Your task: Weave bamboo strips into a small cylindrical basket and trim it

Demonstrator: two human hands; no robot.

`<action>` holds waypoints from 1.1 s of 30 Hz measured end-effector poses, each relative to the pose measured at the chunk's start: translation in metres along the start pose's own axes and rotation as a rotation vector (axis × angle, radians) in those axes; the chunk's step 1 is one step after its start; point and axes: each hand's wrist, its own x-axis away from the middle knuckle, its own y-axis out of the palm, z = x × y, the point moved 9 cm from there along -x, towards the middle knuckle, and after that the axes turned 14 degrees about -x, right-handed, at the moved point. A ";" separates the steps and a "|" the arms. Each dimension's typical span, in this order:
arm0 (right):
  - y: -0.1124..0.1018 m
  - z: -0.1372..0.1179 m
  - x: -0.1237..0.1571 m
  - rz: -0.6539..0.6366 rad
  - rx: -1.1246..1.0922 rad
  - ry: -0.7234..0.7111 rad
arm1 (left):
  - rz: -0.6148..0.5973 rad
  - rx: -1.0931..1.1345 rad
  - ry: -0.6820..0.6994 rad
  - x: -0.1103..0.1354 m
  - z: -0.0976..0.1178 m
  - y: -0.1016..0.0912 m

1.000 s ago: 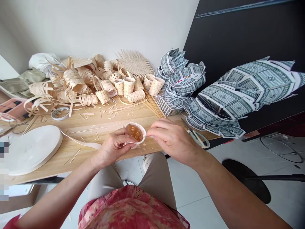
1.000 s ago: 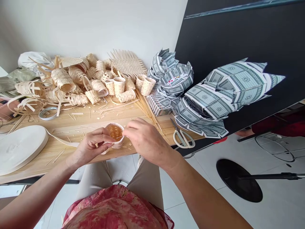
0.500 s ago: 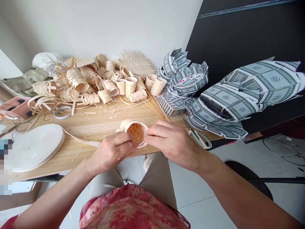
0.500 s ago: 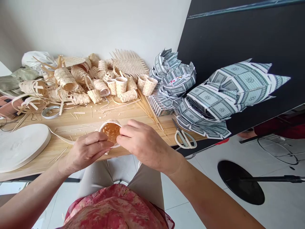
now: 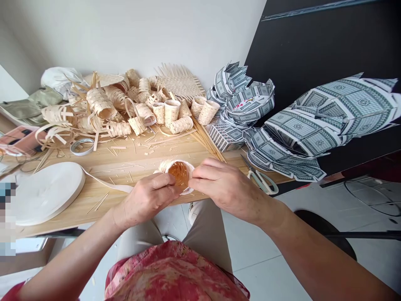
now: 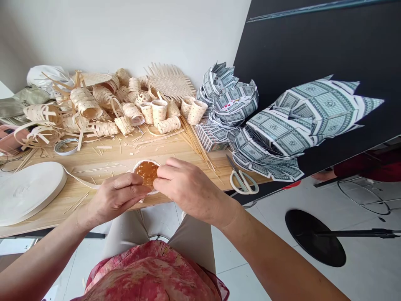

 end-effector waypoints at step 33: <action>0.013 0.042 -0.009 -0.151 -0.529 0.066 | -0.334 0.781 -0.202 -0.016 -0.025 0.046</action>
